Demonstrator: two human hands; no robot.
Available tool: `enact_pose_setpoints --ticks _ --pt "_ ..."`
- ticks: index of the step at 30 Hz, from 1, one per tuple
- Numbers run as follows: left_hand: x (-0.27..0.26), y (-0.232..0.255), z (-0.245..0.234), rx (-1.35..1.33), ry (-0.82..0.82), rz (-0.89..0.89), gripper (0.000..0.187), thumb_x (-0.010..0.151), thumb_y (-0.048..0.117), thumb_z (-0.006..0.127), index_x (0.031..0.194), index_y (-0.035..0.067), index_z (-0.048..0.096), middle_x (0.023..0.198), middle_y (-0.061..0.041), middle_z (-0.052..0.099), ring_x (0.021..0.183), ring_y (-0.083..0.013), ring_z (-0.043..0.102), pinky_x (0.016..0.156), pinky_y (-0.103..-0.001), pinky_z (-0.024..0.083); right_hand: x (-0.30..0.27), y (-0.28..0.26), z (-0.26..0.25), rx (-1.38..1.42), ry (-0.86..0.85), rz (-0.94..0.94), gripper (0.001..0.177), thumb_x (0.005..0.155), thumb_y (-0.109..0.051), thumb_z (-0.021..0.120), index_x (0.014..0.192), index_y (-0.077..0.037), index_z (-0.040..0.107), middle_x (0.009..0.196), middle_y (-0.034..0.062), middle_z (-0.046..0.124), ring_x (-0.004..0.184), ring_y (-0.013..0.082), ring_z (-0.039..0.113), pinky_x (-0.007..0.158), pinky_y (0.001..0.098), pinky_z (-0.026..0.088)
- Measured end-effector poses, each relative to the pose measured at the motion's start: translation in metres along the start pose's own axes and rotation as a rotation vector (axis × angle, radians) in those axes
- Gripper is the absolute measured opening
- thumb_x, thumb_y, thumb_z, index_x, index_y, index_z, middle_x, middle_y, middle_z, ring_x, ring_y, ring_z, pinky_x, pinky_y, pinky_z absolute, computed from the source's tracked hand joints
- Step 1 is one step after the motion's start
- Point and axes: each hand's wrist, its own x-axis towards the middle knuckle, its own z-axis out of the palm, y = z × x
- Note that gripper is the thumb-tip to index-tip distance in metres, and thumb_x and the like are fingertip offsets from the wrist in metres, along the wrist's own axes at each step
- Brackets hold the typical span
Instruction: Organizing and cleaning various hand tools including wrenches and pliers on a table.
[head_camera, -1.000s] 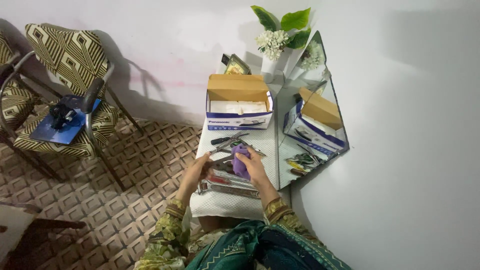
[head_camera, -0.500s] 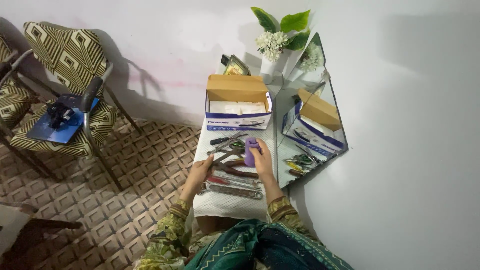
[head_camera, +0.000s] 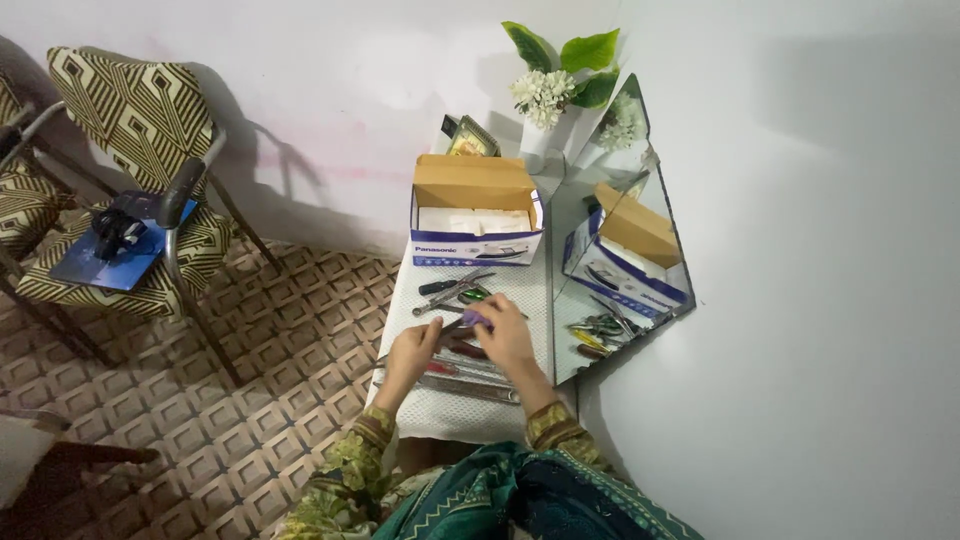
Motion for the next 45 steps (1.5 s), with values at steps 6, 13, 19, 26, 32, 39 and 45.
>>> enact_pose_setpoints --ticks 6,13,19,26,32,39,45 --pt "-0.007 0.016 0.0 -0.043 -0.065 0.002 0.061 0.098 0.057 0.047 0.083 0.004 0.073 0.066 -0.013 0.068 0.059 -0.0302 0.072 0.06 -0.044 0.054 -0.001 -0.009 0.002 0.057 -0.042 -0.108 0.033 0.085 -0.01 0.071 0.117 -0.018 0.074 0.113 0.0084 0.061 0.108 0.0287 0.062 0.09 0.0402 0.055" --pt "0.003 -0.008 -0.006 0.153 0.048 0.069 0.065 0.1 0.061 0.048 0.078 0.005 0.073 0.068 -0.018 0.066 0.066 -0.0366 0.065 0.064 -0.047 0.049 -0.011 0.079 0.021 -0.018 0.167 0.151 0.034 0.085 -0.016 0.072 0.118 -0.012 0.073 0.109 0.0141 0.064 0.104 0.0372 0.063 0.09 0.0435 0.052" --pt "0.009 -0.01 -0.014 0.153 0.006 -0.043 0.068 0.098 0.064 0.048 0.072 0.005 0.071 0.064 -0.016 0.066 0.064 -0.0348 0.067 0.066 -0.045 0.051 -0.051 0.138 0.096 -0.184 -0.152 0.17 0.04 0.091 -0.03 0.071 0.128 -0.018 0.063 0.128 0.0126 0.058 0.118 0.0383 0.055 0.097 0.0519 0.047" --pt "0.077 -0.076 0.018 0.2 -0.014 -0.067 0.073 0.099 0.064 0.042 0.068 0.009 0.076 0.066 -0.014 0.07 0.072 -0.0354 0.069 0.074 -0.045 0.053 -0.07 0.137 0.109 -0.285 -0.202 0.183 0.054 0.09 -0.031 0.071 0.139 -0.022 0.052 0.144 0.0119 0.044 0.133 0.0409 0.039 0.105 0.0628 0.034" --pt "0.133 -0.105 0.027 0.246 -0.229 -0.138 0.083 0.1 0.07 0.04 0.062 0.004 0.072 0.07 -0.019 0.071 0.071 -0.0358 0.07 0.08 -0.045 0.053 -0.07 0.134 0.102 -0.262 -0.187 0.168 0.055 0.092 -0.032 0.069 0.143 -0.023 0.049 0.147 0.0156 0.04 0.136 0.0434 0.035 0.108 0.0648 0.03" --pt "0.148 -0.12 0.031 0.457 -0.272 -0.176 0.073 0.097 0.067 0.051 0.073 0.002 0.073 0.074 -0.018 0.072 0.069 -0.0338 0.068 0.076 -0.048 0.057 -0.065 0.117 0.081 -0.213 -0.365 0.248 0.058 0.097 -0.034 0.064 0.151 -0.029 0.043 0.153 0.017 0.032 0.141 0.0453 0.027 0.113 0.0651 0.022" --pt "0.155 -0.168 0.045 0.411 -0.134 -0.055 0.059 0.098 0.054 0.058 0.102 -0.004 0.067 0.089 -0.025 0.072 0.078 -0.0365 0.07 0.075 -0.048 0.055 -0.063 0.108 0.074 -0.158 -0.342 0.237 0.057 0.098 -0.033 0.062 0.151 -0.03 0.042 0.153 0.0174 0.031 0.141 0.0457 0.026 0.113 0.0642 0.022"
